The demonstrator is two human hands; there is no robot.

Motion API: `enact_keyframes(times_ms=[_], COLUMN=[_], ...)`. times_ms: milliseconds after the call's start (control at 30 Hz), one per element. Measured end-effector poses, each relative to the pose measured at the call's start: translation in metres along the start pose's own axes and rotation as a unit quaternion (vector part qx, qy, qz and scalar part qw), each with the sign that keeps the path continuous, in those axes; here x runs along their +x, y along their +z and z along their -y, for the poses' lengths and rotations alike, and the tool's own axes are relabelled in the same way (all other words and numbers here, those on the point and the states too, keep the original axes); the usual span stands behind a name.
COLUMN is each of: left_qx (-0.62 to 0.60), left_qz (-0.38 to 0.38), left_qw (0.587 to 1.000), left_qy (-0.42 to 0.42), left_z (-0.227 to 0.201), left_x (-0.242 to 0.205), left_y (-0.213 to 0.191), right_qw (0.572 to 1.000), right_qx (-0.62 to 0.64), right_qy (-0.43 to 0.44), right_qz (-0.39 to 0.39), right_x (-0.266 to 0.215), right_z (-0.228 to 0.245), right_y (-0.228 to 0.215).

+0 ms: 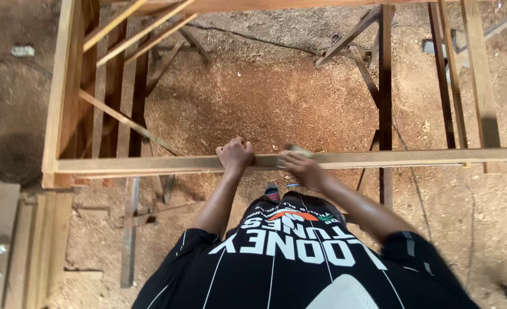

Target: The person sands the wooden frame of a large rectangular structure using a small piece of sandpaper. They work by hand, rubbing the abrasive paper along the various beams and joints of the frame to smooth the surfaces.

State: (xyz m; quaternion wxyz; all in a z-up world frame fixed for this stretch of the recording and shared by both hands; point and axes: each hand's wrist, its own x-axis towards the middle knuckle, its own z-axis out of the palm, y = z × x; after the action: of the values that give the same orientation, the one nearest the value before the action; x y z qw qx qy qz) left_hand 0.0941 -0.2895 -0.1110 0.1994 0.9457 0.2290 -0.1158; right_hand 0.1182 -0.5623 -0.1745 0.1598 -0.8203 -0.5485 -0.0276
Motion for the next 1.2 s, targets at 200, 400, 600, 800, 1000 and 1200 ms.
enact_keyframes(times_ms=[200,400,600,800,1000,1200], left_qx=[-0.002,-0.005,-0.07,-0.122,-0.119,-0.055], left_qz=[-0.006,-0.06,-0.138,-0.191,-0.099,-0.001], left_qw=[1.0,0.998,0.985,0.943,0.961,0.978], left_qy=[0.001,0.027,0.079,0.245,0.23,0.202], left_z=[-0.003,0.002,-0.009,-0.066,-0.149,-0.189], left_x=[0.001,0.004,-0.01,-0.021,-0.007,0.002], left_y=[0.0,0.014,0.039,0.087,0.128,0.136], right_qw=[0.998,0.995,0.889,0.996,0.997,0.998], right_qx=[-0.054,0.055,0.345,-0.058,0.001,-0.018], right_qy=[0.039,-0.009,0.303,0.058,0.048,0.062], right_qz=[0.009,-0.087,0.001,0.02,-0.054,-0.027], right_x=[-0.069,0.022,-0.047,-0.121,-0.072,-0.159], right_z=[-0.05,-0.013,-0.031,-0.075,-0.054,-0.098], right_y=[-0.039,0.016,-0.025,-0.052,-0.02,-0.1])
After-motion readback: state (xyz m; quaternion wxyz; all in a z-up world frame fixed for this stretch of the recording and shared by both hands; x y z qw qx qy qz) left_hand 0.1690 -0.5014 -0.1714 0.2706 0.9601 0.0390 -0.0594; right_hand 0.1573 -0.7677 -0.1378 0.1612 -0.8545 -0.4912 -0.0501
